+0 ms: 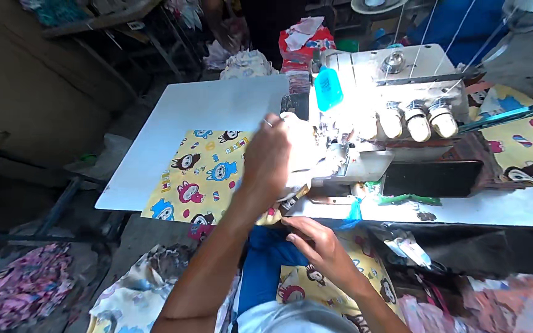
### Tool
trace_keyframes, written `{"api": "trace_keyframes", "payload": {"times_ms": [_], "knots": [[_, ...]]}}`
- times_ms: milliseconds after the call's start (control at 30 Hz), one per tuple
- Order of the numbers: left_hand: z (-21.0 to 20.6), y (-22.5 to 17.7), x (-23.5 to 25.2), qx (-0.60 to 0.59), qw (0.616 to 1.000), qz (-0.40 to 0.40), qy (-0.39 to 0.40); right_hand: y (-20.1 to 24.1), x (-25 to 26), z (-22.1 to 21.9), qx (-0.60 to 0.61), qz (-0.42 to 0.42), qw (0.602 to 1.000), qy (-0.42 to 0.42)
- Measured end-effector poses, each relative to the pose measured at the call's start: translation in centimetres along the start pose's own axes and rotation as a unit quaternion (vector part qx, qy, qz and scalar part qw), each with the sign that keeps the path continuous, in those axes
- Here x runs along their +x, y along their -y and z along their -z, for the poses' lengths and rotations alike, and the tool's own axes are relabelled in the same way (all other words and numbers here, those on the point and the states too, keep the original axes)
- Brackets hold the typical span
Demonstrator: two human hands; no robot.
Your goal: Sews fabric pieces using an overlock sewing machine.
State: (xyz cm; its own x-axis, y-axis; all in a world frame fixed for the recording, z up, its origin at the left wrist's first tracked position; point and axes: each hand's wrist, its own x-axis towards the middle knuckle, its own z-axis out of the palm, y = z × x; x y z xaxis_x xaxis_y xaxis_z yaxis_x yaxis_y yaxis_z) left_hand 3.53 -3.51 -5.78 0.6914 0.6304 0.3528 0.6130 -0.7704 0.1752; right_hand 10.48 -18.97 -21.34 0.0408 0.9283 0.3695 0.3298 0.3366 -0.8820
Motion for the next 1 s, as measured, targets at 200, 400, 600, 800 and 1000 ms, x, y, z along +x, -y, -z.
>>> {"api": "trace_keyframes", "payload": {"times_ms": [200,400,600,800,1000], "knots": [[0.9,8.5,6.9,-0.081,0.974,-0.153,0.144,1.3,-0.4,0.1,0.000,0.006,1.000,0.027],[9.0,6.0,4.4,-0.157,0.928,-0.230,0.247,2.8,-0.7,2.6,-0.071,-0.031,0.992,0.097],[11.4,5.9,1.7,0.072,0.938,-0.212,0.263,5.7,5.8,2.4,-0.158,-0.069,0.984,0.043],[11.1,0.2,-2.5,0.074,0.924,-0.297,0.227,1.5,7.8,-3.1,-0.157,0.162,0.973,-0.039],[11.6,6.4,-0.1,0.057,0.953,-0.205,0.215,1.2,6.0,0.3,-0.130,0.055,0.990,0.018]]}}
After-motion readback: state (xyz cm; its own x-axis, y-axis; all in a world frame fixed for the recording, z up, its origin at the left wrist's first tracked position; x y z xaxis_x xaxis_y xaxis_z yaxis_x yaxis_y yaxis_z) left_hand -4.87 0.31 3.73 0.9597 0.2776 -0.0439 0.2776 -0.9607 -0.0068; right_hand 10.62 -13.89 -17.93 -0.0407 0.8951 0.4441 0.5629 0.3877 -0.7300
